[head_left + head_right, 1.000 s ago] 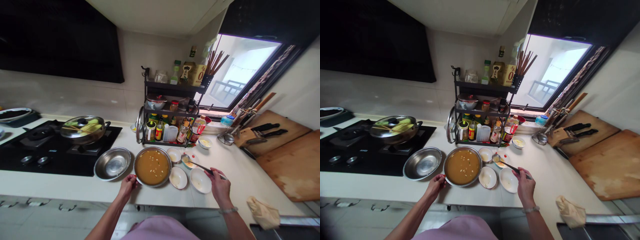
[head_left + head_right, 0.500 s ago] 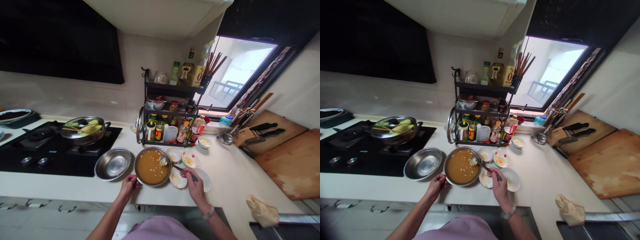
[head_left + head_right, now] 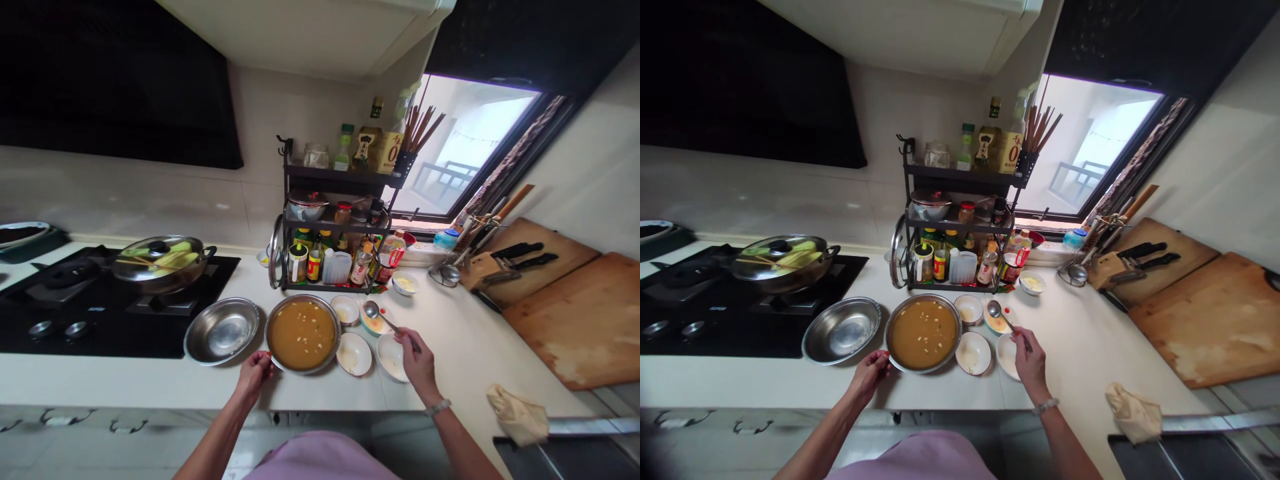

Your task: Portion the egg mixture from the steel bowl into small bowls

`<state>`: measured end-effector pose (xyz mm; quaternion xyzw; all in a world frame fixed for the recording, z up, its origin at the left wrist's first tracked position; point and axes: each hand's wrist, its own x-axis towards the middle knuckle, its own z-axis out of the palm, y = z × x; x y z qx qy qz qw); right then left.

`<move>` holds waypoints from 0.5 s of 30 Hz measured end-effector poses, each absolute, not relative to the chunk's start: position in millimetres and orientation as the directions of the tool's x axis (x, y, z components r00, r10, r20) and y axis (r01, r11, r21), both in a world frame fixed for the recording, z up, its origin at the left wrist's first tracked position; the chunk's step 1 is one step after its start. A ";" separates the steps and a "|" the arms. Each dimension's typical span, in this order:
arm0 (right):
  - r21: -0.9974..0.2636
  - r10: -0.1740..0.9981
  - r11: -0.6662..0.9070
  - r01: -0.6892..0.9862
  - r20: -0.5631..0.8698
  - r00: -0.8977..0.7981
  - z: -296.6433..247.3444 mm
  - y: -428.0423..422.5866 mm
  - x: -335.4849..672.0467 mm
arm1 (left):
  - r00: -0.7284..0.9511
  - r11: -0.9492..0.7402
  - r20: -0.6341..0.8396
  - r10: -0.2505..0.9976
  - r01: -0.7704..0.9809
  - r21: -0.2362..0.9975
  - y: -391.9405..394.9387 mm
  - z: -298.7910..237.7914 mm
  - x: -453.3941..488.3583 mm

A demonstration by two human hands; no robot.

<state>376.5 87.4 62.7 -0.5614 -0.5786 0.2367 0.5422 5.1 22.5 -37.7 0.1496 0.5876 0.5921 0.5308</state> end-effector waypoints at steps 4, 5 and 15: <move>-0.868 0.898 0.212 0.448 0.354 0.260 47.9 98.3 400.2 | -0.392 0.261 -0.454 0.800 -0.454 0.852 22.7 -35.9 6.5; -0.865 0.898 0.212 0.455 0.356 0.259 44.9 99.9 403.6 | -0.396 0.262 -0.455 0.797 -0.453 0.852 22.7 -35.6 6.7; -0.972 0.908 0.091 0.215 0.169 0.384 28.5 103.6 394.9 | -0.398 0.263 -0.454 0.797 -0.448 0.854 22.9 -35.4 6.0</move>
